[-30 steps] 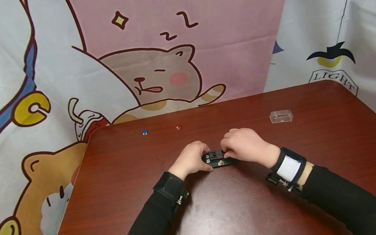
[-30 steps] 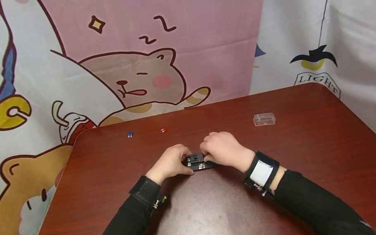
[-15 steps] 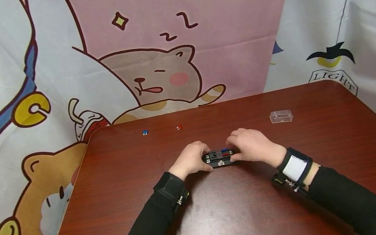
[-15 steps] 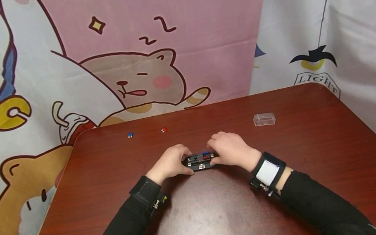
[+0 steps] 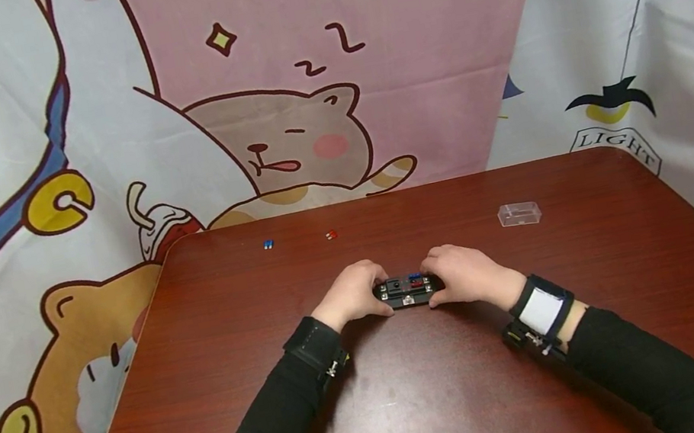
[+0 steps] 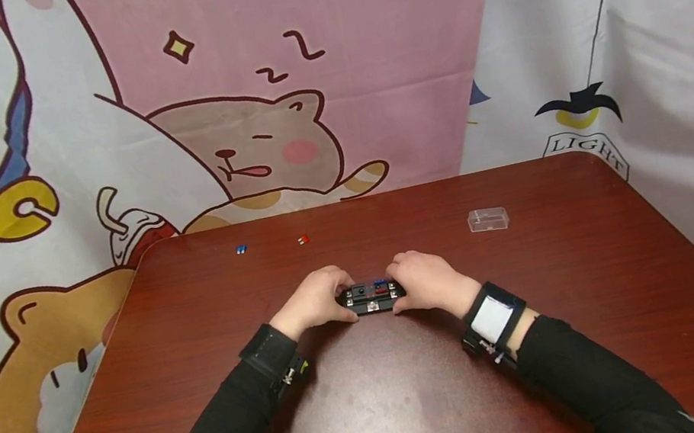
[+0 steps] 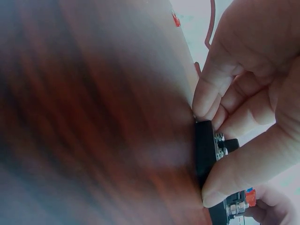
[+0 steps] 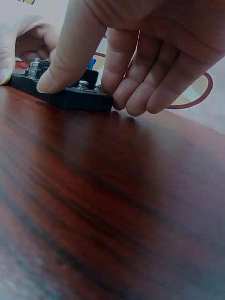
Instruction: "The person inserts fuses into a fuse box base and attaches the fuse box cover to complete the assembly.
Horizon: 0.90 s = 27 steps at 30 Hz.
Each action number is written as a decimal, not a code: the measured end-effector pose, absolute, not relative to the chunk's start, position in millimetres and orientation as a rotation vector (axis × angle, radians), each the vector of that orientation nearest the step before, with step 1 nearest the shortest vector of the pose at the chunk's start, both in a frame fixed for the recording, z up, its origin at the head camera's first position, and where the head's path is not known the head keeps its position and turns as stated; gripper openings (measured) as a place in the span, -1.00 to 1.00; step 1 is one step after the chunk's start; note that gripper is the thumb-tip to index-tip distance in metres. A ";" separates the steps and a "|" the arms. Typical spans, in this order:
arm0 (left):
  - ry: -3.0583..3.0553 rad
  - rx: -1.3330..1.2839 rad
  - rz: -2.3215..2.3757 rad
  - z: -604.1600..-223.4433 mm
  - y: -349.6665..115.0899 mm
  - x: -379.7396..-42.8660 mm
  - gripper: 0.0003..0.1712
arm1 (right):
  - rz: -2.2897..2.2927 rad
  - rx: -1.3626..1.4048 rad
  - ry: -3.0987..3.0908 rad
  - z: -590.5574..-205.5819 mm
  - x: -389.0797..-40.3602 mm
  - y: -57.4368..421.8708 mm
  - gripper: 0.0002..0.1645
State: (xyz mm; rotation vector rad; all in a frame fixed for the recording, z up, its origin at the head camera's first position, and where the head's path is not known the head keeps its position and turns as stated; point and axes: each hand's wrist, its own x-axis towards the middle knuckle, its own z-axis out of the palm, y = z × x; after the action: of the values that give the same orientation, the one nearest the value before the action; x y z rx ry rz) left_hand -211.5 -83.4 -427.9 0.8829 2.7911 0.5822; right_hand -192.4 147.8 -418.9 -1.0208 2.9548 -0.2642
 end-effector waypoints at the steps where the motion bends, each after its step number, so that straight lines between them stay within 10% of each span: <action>1: 2.790 0.883 0.581 -427.7 -83.2 -211.3 -0.47 | -0.264 -1.023 2.955 -419.2 -192.5 147.8 -0.40; 27: 2.776 0.917 0.576 -426.8 -84.8 -207.8 -0.45 | -0.270 -1.047 2.939 -423.1 -194.9 146.9 -0.48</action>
State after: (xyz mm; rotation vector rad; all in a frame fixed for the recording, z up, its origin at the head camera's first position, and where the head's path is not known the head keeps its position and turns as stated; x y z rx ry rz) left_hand -207.8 -84.8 -426.8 0.9172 2.7765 0.5760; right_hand -194.9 146.9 -423.1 -1.0466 2.9390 -0.2700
